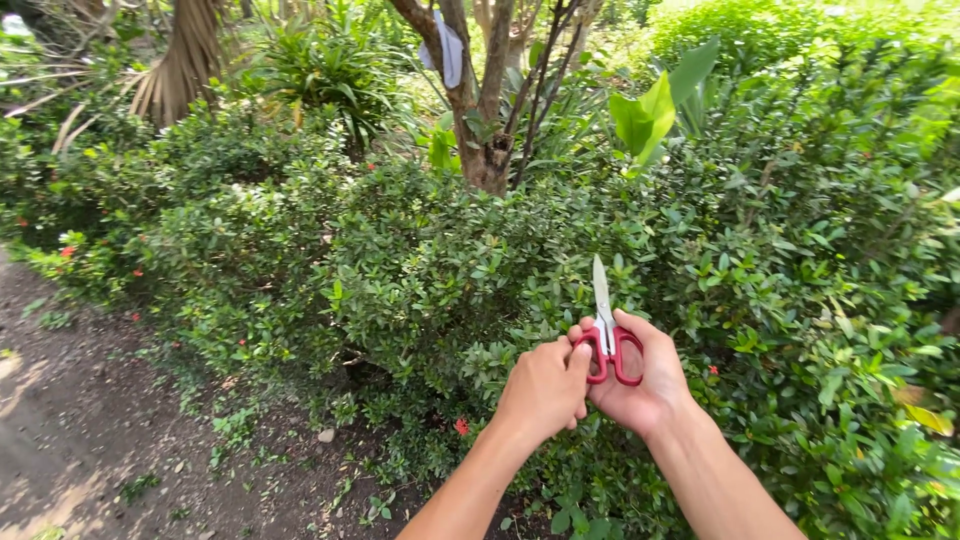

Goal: Trimming or pruning leaves and small branches from a bush using scissors.

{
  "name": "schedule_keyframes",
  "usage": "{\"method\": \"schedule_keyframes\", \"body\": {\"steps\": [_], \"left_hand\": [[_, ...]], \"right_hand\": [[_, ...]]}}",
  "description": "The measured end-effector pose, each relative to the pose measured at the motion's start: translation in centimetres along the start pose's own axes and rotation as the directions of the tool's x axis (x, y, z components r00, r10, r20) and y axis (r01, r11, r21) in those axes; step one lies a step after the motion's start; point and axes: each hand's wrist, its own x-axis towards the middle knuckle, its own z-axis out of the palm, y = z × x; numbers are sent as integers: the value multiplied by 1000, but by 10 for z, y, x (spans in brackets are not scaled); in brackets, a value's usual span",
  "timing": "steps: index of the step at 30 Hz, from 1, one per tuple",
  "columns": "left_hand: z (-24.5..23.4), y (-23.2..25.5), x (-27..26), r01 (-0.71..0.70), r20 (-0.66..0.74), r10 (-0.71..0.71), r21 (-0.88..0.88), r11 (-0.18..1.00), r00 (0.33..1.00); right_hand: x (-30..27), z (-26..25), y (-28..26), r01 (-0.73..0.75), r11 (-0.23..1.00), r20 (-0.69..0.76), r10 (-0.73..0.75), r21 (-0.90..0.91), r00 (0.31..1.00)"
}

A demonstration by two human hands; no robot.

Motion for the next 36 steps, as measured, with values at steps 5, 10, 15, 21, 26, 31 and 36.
{"method": "schedule_keyframes", "body": {"steps": [5,10,15,21,26,31,36], "left_hand": [[10,-3,5,-41,30,46,-127,991,998],[39,4,4,-56,65,76,-271,961,995],[70,12,7,-116,161,196,-408,906,967],[102,15,15,-77,300,221,-425,902,928],[112,17,16,-62,325,223,-440,896,919],[104,12,29,-78,290,240,-476,876,927],[86,12,32,-97,243,236,-474,875,941]], "right_hand": [[-34,21,-13,20,996,-136,-32,-90,990],[-63,3,-29,70,989,-18,-73,-132,997],[-92,-7,-46,150,978,-97,-165,-146,982],[-124,-23,-54,227,959,-122,-249,-172,961],[-135,-35,-56,244,946,-71,-264,-215,962],[-123,-45,-56,236,928,-4,-247,-290,969],[-110,-28,-54,199,939,-100,-235,-282,967]]}}
